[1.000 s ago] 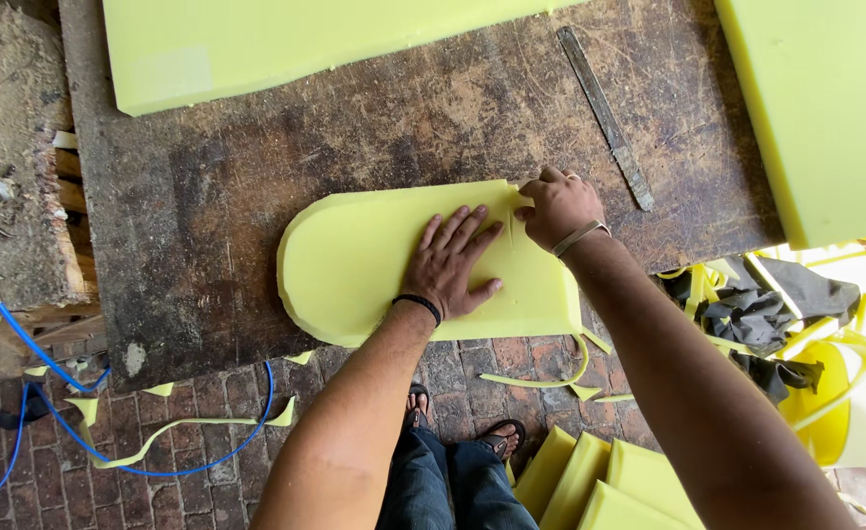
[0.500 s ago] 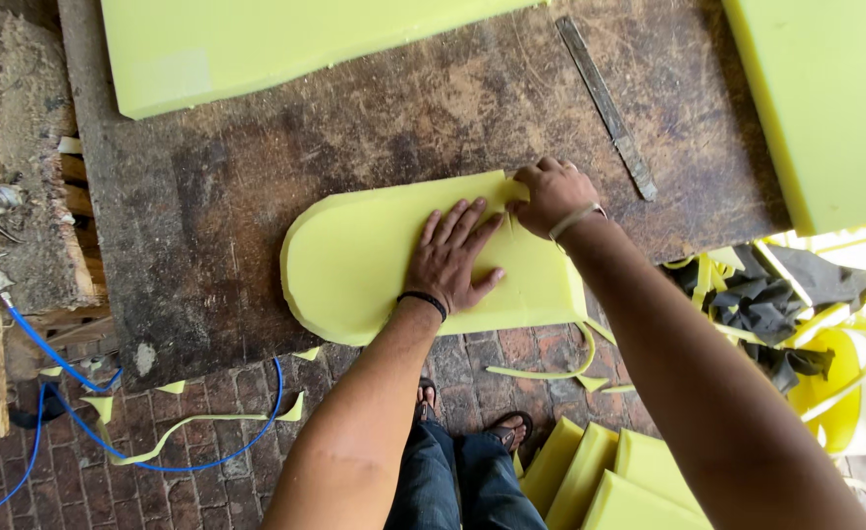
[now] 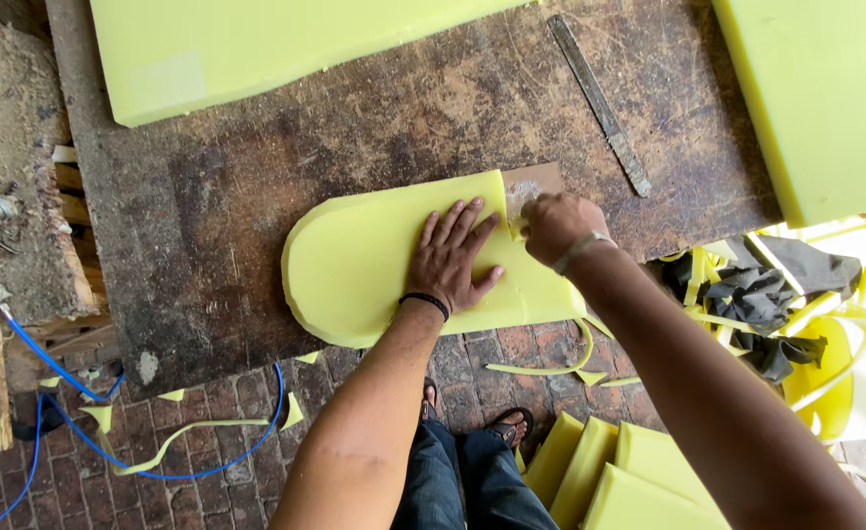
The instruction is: The person cuts yellow foam sheets into curved shapes using a long knife and a cardboard template. They repeatedly align the template, cut along the edges, and stack the finished pieces on the floor.
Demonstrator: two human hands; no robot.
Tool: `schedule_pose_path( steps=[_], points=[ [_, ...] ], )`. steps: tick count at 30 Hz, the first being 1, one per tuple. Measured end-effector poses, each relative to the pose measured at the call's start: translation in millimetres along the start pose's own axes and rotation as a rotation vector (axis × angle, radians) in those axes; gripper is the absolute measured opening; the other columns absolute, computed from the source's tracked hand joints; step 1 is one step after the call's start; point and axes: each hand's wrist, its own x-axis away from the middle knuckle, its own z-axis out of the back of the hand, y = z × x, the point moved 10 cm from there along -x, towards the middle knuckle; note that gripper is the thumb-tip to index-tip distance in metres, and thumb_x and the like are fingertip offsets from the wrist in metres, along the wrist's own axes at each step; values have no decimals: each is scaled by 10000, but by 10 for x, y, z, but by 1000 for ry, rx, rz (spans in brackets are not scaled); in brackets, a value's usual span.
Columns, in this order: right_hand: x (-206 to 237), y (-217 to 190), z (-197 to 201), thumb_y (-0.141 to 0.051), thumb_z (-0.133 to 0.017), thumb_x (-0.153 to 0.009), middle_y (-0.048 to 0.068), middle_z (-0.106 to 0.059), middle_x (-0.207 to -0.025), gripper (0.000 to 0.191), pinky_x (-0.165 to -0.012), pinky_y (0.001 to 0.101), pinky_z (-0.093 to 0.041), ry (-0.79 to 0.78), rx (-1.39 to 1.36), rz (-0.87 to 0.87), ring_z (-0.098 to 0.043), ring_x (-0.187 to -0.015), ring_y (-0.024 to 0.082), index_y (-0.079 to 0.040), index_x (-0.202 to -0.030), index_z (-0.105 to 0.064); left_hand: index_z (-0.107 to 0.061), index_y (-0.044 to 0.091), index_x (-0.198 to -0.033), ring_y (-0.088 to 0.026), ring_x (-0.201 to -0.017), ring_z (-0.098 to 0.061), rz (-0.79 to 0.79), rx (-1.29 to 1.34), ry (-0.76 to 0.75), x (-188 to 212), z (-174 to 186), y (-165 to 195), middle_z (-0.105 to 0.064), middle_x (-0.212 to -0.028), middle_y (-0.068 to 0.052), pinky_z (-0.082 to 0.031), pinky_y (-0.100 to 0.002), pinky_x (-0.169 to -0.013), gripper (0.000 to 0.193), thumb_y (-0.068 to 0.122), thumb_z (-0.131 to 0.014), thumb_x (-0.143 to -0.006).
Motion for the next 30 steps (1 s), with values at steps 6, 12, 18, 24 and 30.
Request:
schedule_pose_path(
  steps=[6, 12, 18, 24, 30],
  points=[
    [639, 157, 335, -335, -680, -958, -14, -725, -1132, 226, -897, 377, -572, 403, -236, -1, -699, -990, 193, -255, -1157, -753, -277, 268, -1612, -275, -1563, -191, 1, 26, 6, -11, 5, -3, -213, -1699, -82, -88, -513, -1270, 788, 687, -356, -950],
    [363, 126, 253, -606, -853, -750, 264, -386, -1462, 1078, -1010, 526, -450, 537, -226, -107, -412, -1341, 440, -41, -1517, -349, -283, 279, -1604, -284, -1552, -197, -12, 15, 10, 9, -15, 10, -203, -1694, -78, -93, -524, -1254, 792, 713, -351, -945],
    [141, 247, -86, -602, -865, -715, 209, -420, -1411, 1119, -1017, 475, -461, 330, -392, -351, -456, -1289, 379, -135, -1567, -309, -281, 287, -1607, -274, -1556, -205, -1, 43, -8, 17, -26, -1, -206, -1699, -64, -107, -529, -1264, 806, 703, -397, -927],
    [214, 275, -42, -291, -830, -805, 158, -539, -1288, 762, -989, 442, -511, 480, -412, -251, -559, -1195, 351, -172, -1482, -502, -283, 299, -1607, -276, -1559, -204, 2, 41, -35, 9, -52, 4, -196, -1696, -72, -114, -530, -1263, 799, 689, -425, -924],
    [211, 184, -42, -242, -834, -769, 220, -540, -1207, 690, -941, 463, -521, 480, -309, -176, -568, -1130, 385, -21, -1358, -551, -281, 286, -1604, -282, -1553, -202, -5, 24, -36, 17, -52, -9, -185, -1700, -72, -110, -526, -1256, 800, 681, -425, -924]
  ],
)
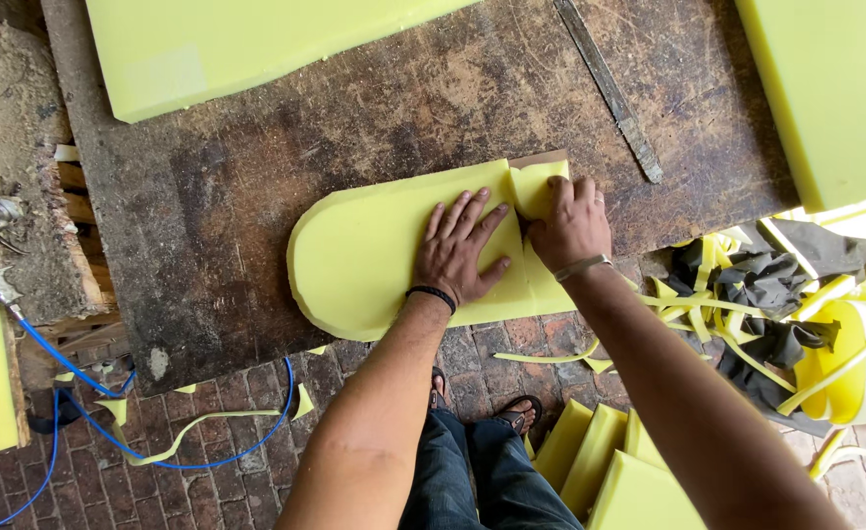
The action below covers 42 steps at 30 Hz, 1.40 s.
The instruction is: The person cuts yellow foam sheets into curved shapes using a long knife and a cardboard template. They repeatedly align the template, cut along the edges, and stack the finished pieces on the floor.
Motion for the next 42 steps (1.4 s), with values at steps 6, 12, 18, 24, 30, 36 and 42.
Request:
schedule_pose_path(
  steps=[6, 12, 18, 24, 30, 36, 42],
  points=[
    [73, 84, -66, -204, -806, -796, 195, -607, -1120, 492, -857, 453, -570, -88, 11, 43, -653, -1014, 362, -55, -1232, -635, -306, 277, -1601, -269, -1561, -201, -14, -6, -23, 12, -44, 14, -182, -1706, -55, -105, -525, -1266, 787, 686, -396, -935],
    [205, 97, 86, -164, -783, -834, 144, -659, -1033, 316, -810, 447, -585, 28, -134, 192, -686, -910, 329, -67, -1121, -695, -321, 250, -1576, -264, -1579, -183, -13, -78, -45, 20, -107, 2, -170, -1730, -58, -102, -515, -1271, 774, 715, -372, -960],
    [542, 85, 354, -176, -764, -812, 108, -660, -1062, 423, -838, 423, -597, 23, -345, 230, -701, -930, 294, -97, -1221, -690, -376, 243, -1605, -286, -1543, -192, -36, 36, 46, 23, -45, 2, -183, -1691, -67, -103, -528, -1261, 818, 680, -390, -914],
    [582, -211, 313, -426, -938, -538, 243, -561, -1317, 936, -944, 559, -478, 59, -42, 312, -548, -1233, 457, -148, -1371, -615, -497, 195, -1495, -270, -1599, -157, -15, -163, -185, 32, -298, -52, -113, -1754, -95, -92, -510, -1281, 728, 699, -356, -989],
    [527, -73, 99, -411, -905, -649, 82, -644, -1229, 789, -978, 439, -528, -70, -116, 155, -619, -1153, 309, -209, -1359, -624, -452, 199, -1522, -263, -1578, -160, -5, -88, -93, 36, -189, -11, -120, -1724, -73, -98, -517, -1263, 763, 706, -388, -955],
    [517, -80, -23, -352, -844, -749, 112, -665, -1100, 480, -892, 437, -548, -182, 3, 38, -664, -1047, 316, -86, -1109, -672, -328, 279, -1604, -262, -1552, -189, 6, -30, -40, 47, -64, 38, -152, -1705, -55, -112, -509, -1261, 798, 646, -471, -910],
    [790, -72, -4, -396, -794, -831, 114, -669, -1051, 411, -877, 421, -558, -307, 102, 22, -673, -994, 297, -77, -1056, -662, -302, 301, -1604, -262, -1543, -215, -19, -36, -62, 86, -80, 34, -198, -1691, -58, -115, -503, -1257, 819, 612, -512, -876]
  ],
)
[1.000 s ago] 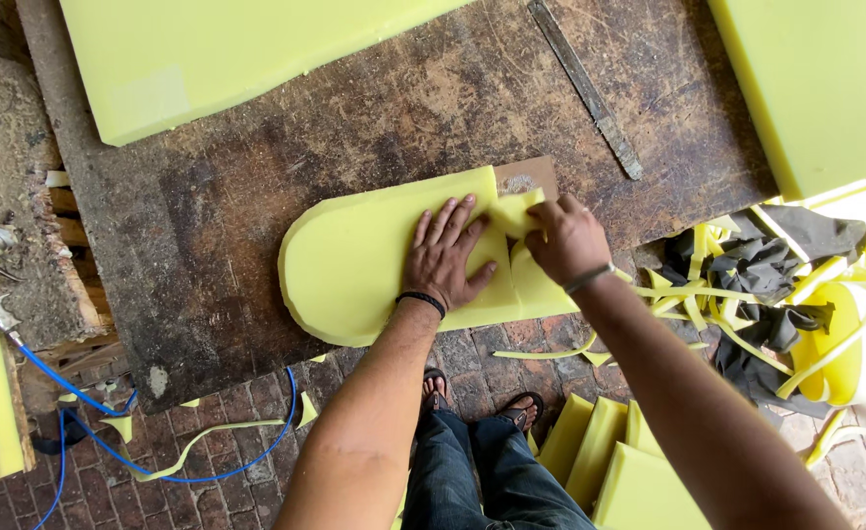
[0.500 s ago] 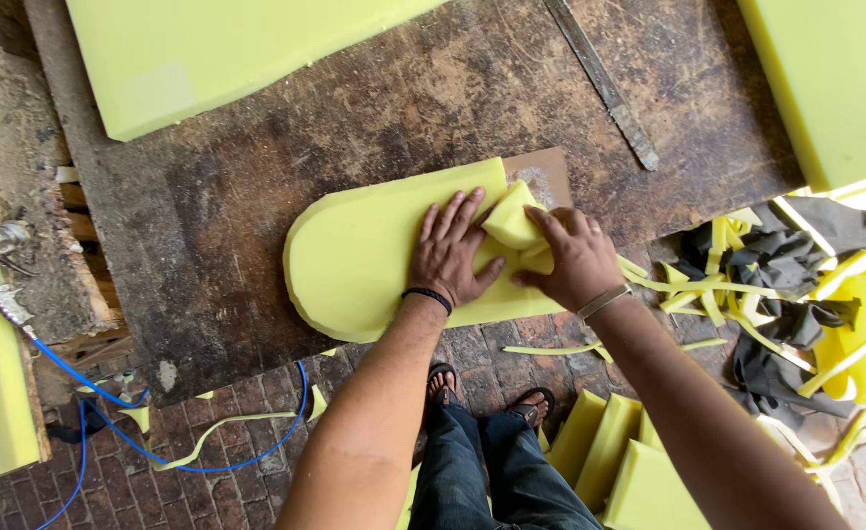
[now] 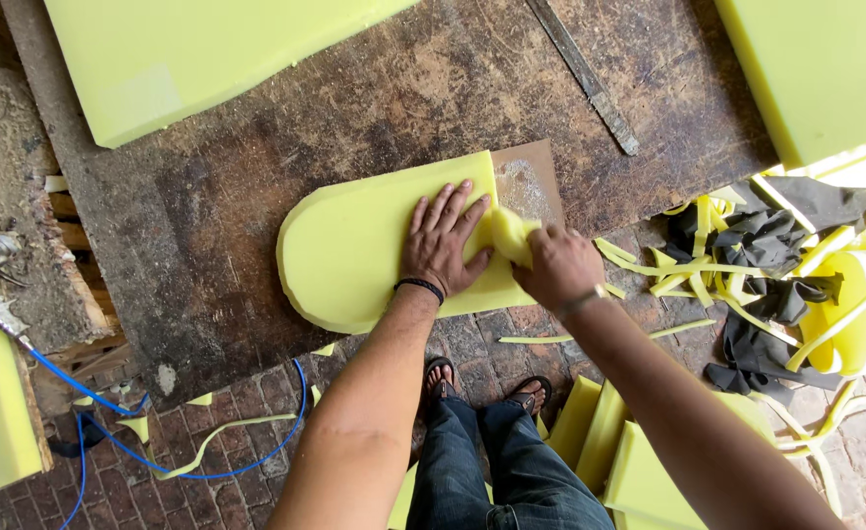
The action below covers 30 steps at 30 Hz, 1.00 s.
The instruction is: The person cuts yellow foam sheets into curved shapes using a long knife and a cardboard template. They repeatedly align the template, cut along the edges, and stack the finished pieces on the floor.
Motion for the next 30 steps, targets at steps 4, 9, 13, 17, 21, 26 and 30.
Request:
schedule_pose_path(
  steps=[4, 9, 13, 17, 21, 26, 30],
  points=[
    [659, 355, -392, -442, -789, -818, 101, -650, -1076, 443, -834, 436, -558, -154, -20, -99, -671, -973, 292, -95, -1064, -664, -309, 264, -1598, -293, -1556, -215, 71, 87, 122, -126, 85, -73, -221, -1694, -82, -120, -529, -1262, 787, 626, -502, -927],
    [1668, 1238, -885, -317, -847, -728, 169, -671, -1209, 681, -896, 482, -531, 42, -351, -242, -639, -1108, 393, -126, -1338, -614, -291, 237, -1637, -321, -1582, -177, 354, 81, 308, -522, 284, -412, -193, -1717, -116, -78, -577, -1272, 830, 603, -503, -922],
    [2191, 2301, -1259, -279, -872, -737, 170, -712, -1145, 702, -885, 429, -564, 196, -631, -648, -704, -1021, 285, -43, -1313, -549, -255, 252, -1631, -324, -1575, -141, 348, 108, 233, -654, 248, -471, -164, -1712, -122, -35, -573, -1255, 849, 622, -492, -904],
    [1997, 2748, -927, -298, -848, -740, 175, -655, -1097, 752, -828, 431, -567, 449, -814, -522, -664, -973, 285, 16, -1323, -493, -205, 264, -1640, -314, -1587, -109, 347, 106, 221, -624, 215, -465, -129, -1722, -117, -20, -555, -1261, 858, 626, -483, -914],
    [1815, 3026, -51, -326, -926, -683, 316, -579, -1219, 965, -855, 550, -507, 555, -300, -658, -585, -1069, 470, 105, -1404, -450, -170, 252, -1633, -319, -1565, -93, 322, 76, 125, -678, 97, -495, -86, -1711, -131, -17, -559, -1239, 872, 648, -472, -917],
    [875, 2245, 521, -384, -808, -888, 224, -534, -1492, 683, -1098, 507, -473, 488, -248, -411, -550, -1326, 405, -55, -1436, -569, -211, 247, -1640, -322, -1570, -138, -19, 70, 34, -608, 128, -308, -114, -1721, -125, -58, -554, -1257, 866, 648, -524, -939],
    [-249, 1699, 397, -513, -793, -871, 181, -465, -1524, 753, -1061, 509, -414, 358, -310, -389, -512, -1315, 400, -80, -1435, -545, -316, 157, -1577, -311, -1546, -228, 15, 282, 72, -492, 326, -186, -278, -1657, -95, -106, -574, -1263, 968, 618, -677, -806]
  ],
)
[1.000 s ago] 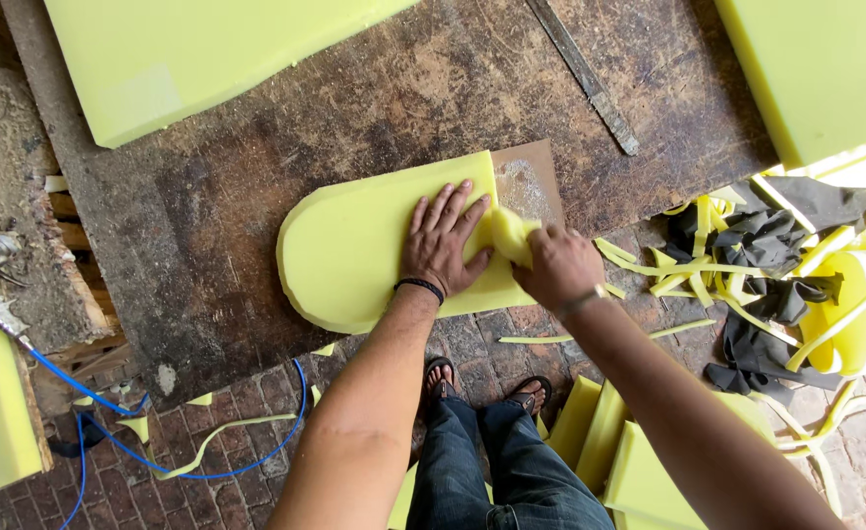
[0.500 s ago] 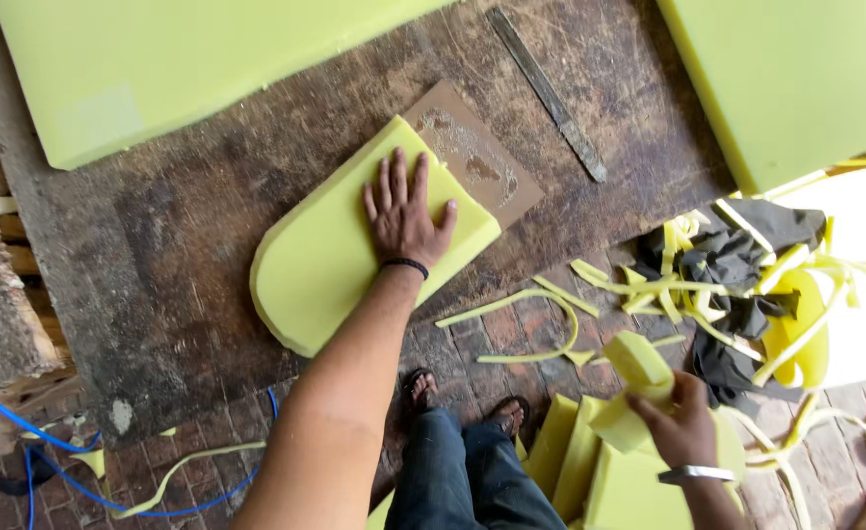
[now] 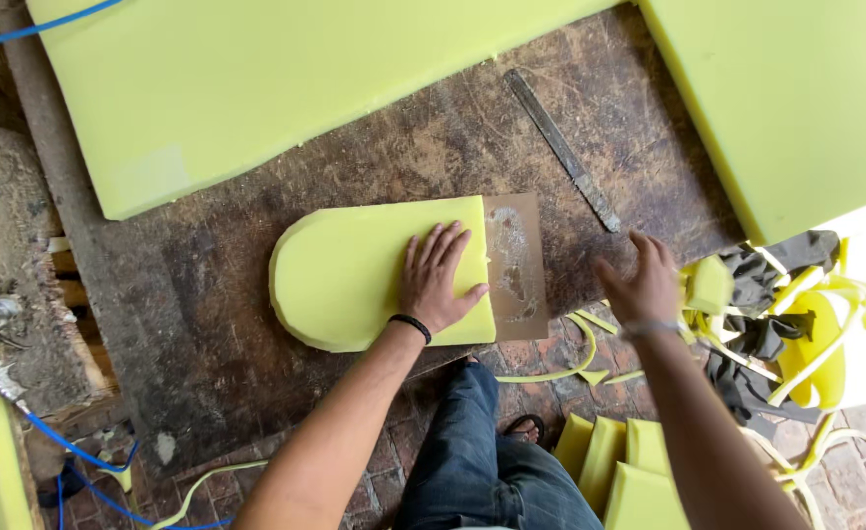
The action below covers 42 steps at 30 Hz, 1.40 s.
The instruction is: The person cuts yellow foam sheets into curved shapes using a long knife and a cardboard template. They repeatedly align the template, cut along the edges, and stack the finished pieces on the floor.
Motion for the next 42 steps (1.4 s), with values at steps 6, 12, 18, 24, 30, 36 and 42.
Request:
schedule_pose_path(
  steps=[6, 12, 18, 24, 30, 36, 42],
  points=[
    [-459, -109, -271, -417, -848, -871, 156, -574, -1287, 475, -994, 462, -504, 113, 56, -34, -579, -1163, 346, -141, -1216, -674, -595, 145, -1261, -284, -1318, -465, 193, -98, 147, -178, 78, 176, -547, -1312, -86, -250, -588, -1161, 644, 453, -791, -731],
    [-598, 40, -474, -277, -792, -884, 134, -683, -1054, 385, -781, 390, -579, -169, -120, -186, -675, -852, 237, -72, -1147, -601, -707, 239, -1111, -211, -1231, -557, 306, 62, 196, -275, -2, -150, -645, -1224, 8, -367, -455, -1134, 224, 403, -692, -958],
    [152, 56, -707, -128, -598, -933, 120, -724, -877, 213, -588, 315, -523, -447, -312, -130, -630, -696, 211, -74, -1121, -680, -450, 204, -1548, -327, -1476, -350, -6, -168, 217, 42, -40, 11, -361, -1632, -100, -211, -535, -1208, 605, 445, -527, -999],
    [859, -281, -468, -282, -689, -988, 145, -716, -785, 278, -610, 379, -529, -242, -411, 79, -681, -687, 255, -83, -1182, -669, -347, 244, -1604, -307, -1538, -254, 247, -155, 167, 106, -202, -28, -266, -1693, -61, -174, -525, -1257, 608, 433, -442, -1034],
    [1122, -1156, -111, -277, -687, -915, 137, -687, -640, 558, -522, 453, -521, -36, -146, 391, -680, -551, 320, -180, -1451, -564, -318, 231, -1622, -335, -1564, -224, 83, -191, 166, 11, -87, -10, -228, -1710, -97, -155, -520, -1269, 635, 446, -422, -1034],
    [1120, -1476, -344, -299, -655, -942, 89, -644, -555, 555, -430, 430, -496, 80, 70, 498, -627, -432, 276, -229, -1483, -551, -226, 248, -1628, -305, -1593, -174, 140, -224, 26, -49, -188, -71, -169, -1732, -74, -93, -530, -1282, 651, 513, -368, -1051],
    [973, -1465, -623, -298, -652, -949, 79, -609, -501, 575, -426, 425, -488, 97, 128, 499, -611, -410, 263, -235, -1508, -534, -199, 264, -1631, -317, -1566, -163, 137, -246, -37, -77, -212, -53, -104, -1715, -81, -82, -549, -1259, 671, 558, -315, -1039]
  ],
)
